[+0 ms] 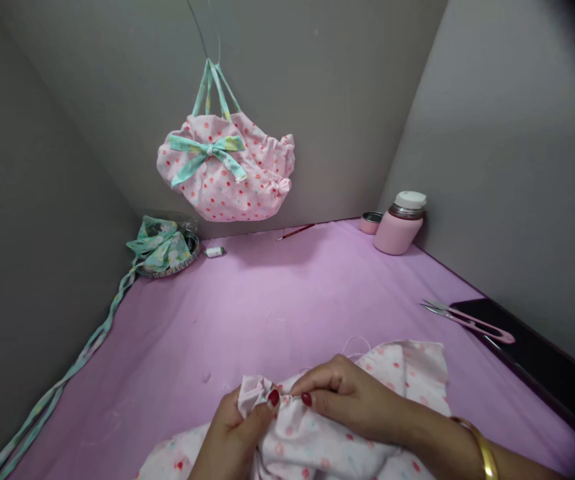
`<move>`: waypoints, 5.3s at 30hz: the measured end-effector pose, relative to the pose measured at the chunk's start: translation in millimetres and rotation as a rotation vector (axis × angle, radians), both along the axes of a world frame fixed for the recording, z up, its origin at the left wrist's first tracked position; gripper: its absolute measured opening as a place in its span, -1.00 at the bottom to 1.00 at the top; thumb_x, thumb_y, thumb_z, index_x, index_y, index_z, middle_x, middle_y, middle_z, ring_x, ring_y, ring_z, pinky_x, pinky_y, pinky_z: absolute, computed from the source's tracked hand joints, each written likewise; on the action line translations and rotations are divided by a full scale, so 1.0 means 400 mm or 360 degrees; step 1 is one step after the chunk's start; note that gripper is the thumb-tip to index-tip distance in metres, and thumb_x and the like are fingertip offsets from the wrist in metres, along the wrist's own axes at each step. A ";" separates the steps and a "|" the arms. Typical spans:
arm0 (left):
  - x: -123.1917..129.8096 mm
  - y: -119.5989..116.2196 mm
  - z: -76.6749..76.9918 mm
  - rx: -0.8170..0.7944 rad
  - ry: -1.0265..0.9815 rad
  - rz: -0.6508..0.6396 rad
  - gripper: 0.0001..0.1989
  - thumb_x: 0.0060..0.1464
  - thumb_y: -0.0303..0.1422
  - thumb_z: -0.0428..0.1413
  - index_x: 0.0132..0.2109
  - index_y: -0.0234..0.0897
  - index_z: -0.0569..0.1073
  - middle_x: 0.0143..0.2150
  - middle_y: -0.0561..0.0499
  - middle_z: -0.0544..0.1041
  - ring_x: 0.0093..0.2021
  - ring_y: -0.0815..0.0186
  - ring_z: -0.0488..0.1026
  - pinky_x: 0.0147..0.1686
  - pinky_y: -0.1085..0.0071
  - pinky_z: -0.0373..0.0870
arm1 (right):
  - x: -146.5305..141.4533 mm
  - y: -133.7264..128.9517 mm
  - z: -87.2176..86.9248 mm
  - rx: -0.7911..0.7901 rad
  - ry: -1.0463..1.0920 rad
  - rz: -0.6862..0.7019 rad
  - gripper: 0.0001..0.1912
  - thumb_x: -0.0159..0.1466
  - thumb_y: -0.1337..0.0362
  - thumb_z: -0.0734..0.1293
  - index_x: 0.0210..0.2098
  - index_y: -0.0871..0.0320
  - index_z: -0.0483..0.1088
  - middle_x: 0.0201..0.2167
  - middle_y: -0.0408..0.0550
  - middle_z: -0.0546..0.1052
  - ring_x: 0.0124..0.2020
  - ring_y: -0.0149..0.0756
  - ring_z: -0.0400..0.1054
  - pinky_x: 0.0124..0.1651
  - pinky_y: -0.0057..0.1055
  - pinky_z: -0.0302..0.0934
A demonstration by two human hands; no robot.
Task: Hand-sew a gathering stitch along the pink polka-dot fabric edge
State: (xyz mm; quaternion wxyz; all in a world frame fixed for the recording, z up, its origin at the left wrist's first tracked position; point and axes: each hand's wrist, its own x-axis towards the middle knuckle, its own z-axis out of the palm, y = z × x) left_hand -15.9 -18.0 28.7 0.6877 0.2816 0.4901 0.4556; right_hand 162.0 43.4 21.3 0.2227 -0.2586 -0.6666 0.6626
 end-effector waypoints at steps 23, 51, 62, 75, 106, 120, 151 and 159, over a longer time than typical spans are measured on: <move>0.002 -0.001 -0.012 -0.0056 0.0080 0.0160 -0.69 -0.17 -0.18 0.26 -0.43 -0.31 0.37 -0.55 0.09 0.35 -0.52 0.41 0.25 -0.50 0.52 0.17 | -0.006 0.000 -0.037 -0.0069 -0.0029 -0.0137 -0.73 0.22 0.23 0.27 -0.17 0.19 0.50 -0.33 0.01 0.56 -0.37 -0.34 0.39 -0.31 -0.46 0.22; 0.000 0.001 -0.013 0.0056 0.0472 0.0162 -0.67 -0.11 -0.15 0.20 -0.52 -0.30 0.30 -0.56 0.11 0.23 -0.51 0.40 0.15 -0.53 0.53 0.14 | -0.015 -0.012 -0.016 0.0190 -0.0202 -0.0314 -0.79 0.17 0.36 0.25 -0.31 0.20 0.52 -0.43 -0.07 0.56 -0.44 -0.37 0.37 -0.43 -0.55 0.16; -0.003 -0.001 -0.032 0.0013 0.0067 0.0053 -0.72 -0.07 -0.19 0.20 -0.46 -0.31 0.34 -0.55 0.10 0.29 -0.49 0.41 0.21 -0.46 0.52 0.17 | -0.007 -0.005 -0.026 0.0028 -0.0045 -0.0177 -0.76 0.21 0.30 0.26 -0.19 0.18 0.52 -0.34 0.00 0.57 -0.36 -0.29 0.41 -0.33 -0.46 0.22; 0.005 0.001 -0.015 -0.0035 -0.0208 -0.0057 -0.78 -0.06 -0.23 0.22 -0.41 -0.31 0.44 -0.49 0.05 0.38 -0.45 0.38 0.29 -0.41 0.47 0.23 | -0.014 0.004 -0.024 -0.0025 0.0063 -0.0130 -0.79 0.21 0.31 0.27 -0.24 0.18 0.53 -0.35 -0.02 0.56 -0.34 -0.33 0.39 -0.27 -0.45 0.21; 0.005 0.005 -0.058 0.0379 0.0580 -0.0115 -0.63 -0.02 -0.07 0.10 -0.45 -0.33 0.35 -0.49 0.05 0.30 -0.44 0.32 0.20 -0.43 0.46 0.21 | -0.061 -0.060 0.016 0.0801 -0.0354 -0.0325 -0.95 0.31 0.31 0.09 -0.29 0.12 0.13 -0.59 -0.25 0.28 -0.59 -0.48 0.12 -0.51 -0.57 -0.01; 0.019 0.005 -0.033 0.0356 0.0573 -0.0241 -0.66 -0.09 -0.14 0.16 -0.51 -0.32 0.29 -0.54 0.09 0.19 -0.49 0.37 0.10 -0.48 0.48 0.10 | -0.051 -0.034 0.008 0.0663 0.0104 -0.0573 -0.70 0.25 0.17 0.23 -0.55 0.20 0.26 -0.53 -0.17 0.28 -0.49 -0.45 0.17 -0.40 -0.51 0.05; 0.034 -0.005 -0.006 0.0474 0.0839 -0.0462 -0.69 -0.09 -0.28 0.11 -0.64 -0.27 0.19 -0.63 0.13 0.11 -0.55 0.39 0.03 -0.55 0.47 -0.04 | -0.045 -0.026 0.027 0.0352 0.0298 -0.0973 -0.77 0.21 0.18 0.25 -0.51 0.15 0.23 -0.53 -0.16 0.29 -0.44 -0.37 0.18 -0.33 -0.44 0.09; 0.018 -0.006 -0.007 0.0124 0.0265 -0.0104 -0.74 -0.15 -0.21 0.22 -0.46 -0.36 0.45 -0.53 0.00 0.43 -0.48 0.30 0.33 -0.44 0.44 0.23 | 0.059 0.082 0.068 -0.0668 0.0887 -0.1229 -0.67 0.01 0.17 0.43 -0.39 0.11 0.20 -0.65 -0.32 0.23 -0.66 -0.52 0.14 -0.49 -0.51 0.19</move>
